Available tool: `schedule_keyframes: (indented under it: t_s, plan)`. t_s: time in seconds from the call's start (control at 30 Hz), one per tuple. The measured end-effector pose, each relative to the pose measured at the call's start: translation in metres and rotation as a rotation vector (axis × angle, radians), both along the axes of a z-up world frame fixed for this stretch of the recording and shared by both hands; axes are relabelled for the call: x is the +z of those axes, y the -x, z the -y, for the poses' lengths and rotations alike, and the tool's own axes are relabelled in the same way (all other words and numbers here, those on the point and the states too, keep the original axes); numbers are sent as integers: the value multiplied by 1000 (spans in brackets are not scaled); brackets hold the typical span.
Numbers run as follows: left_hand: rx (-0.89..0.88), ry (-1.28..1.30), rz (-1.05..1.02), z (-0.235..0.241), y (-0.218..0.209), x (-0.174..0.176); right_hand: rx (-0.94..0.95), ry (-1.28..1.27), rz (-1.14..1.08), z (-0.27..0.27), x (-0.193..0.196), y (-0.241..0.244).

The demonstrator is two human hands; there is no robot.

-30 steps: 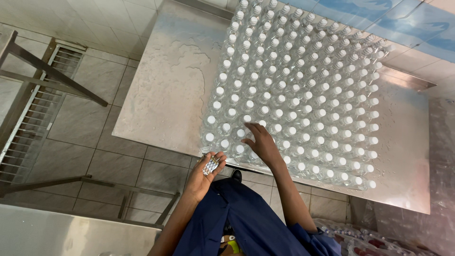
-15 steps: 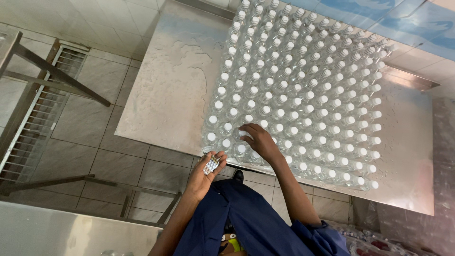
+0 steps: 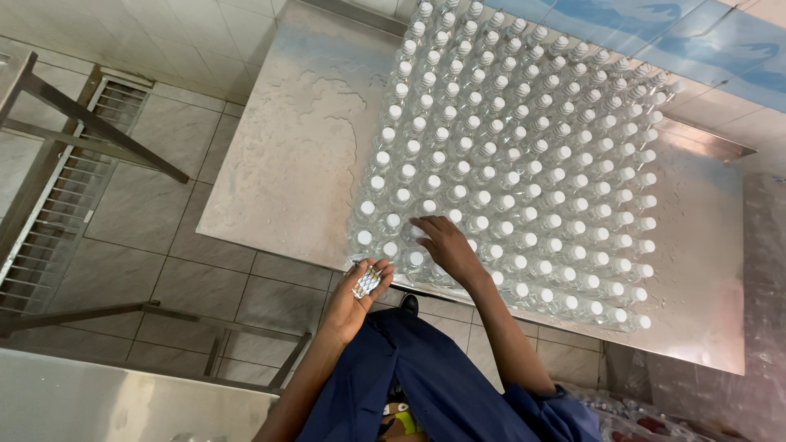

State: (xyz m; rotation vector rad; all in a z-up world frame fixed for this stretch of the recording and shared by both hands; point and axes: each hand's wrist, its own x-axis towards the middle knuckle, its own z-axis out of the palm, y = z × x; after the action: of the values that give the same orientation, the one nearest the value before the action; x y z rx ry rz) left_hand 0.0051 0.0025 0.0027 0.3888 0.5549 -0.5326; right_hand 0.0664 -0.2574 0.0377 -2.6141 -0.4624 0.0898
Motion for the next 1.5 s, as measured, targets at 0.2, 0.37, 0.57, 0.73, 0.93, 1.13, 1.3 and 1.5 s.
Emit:
schedule_keyframes:
  t_s: [0.2,0.37,0.57,0.73,0.93,1.13,1.3,1.5]
  plan:
    - [-40,-5,15,10,-1,12,-17,-10,32,-1,4,1]
    - [-63,-18,43,18,-1,19,-219,-285,5,-23,47,33]
    - [-131,-45,59,35,6,-8,-380,-597,-157,-65,27,76]
    - [-208,-52,75,37,14,-2,-546,-690,-207,-64,5,91]
    - [-254,-47,52,36,19,36,-617,-718,-347,-51,20,100]
    - [-235,-70,40,42,28,6,-558,-702,-321,-37,12,108]
    - [-143,-21,9,42,27,-14,-378,-582,-265,-32,36,95]
    - [-93,-84,16,39,15,11,-361,-600,-47,-25,23,64]
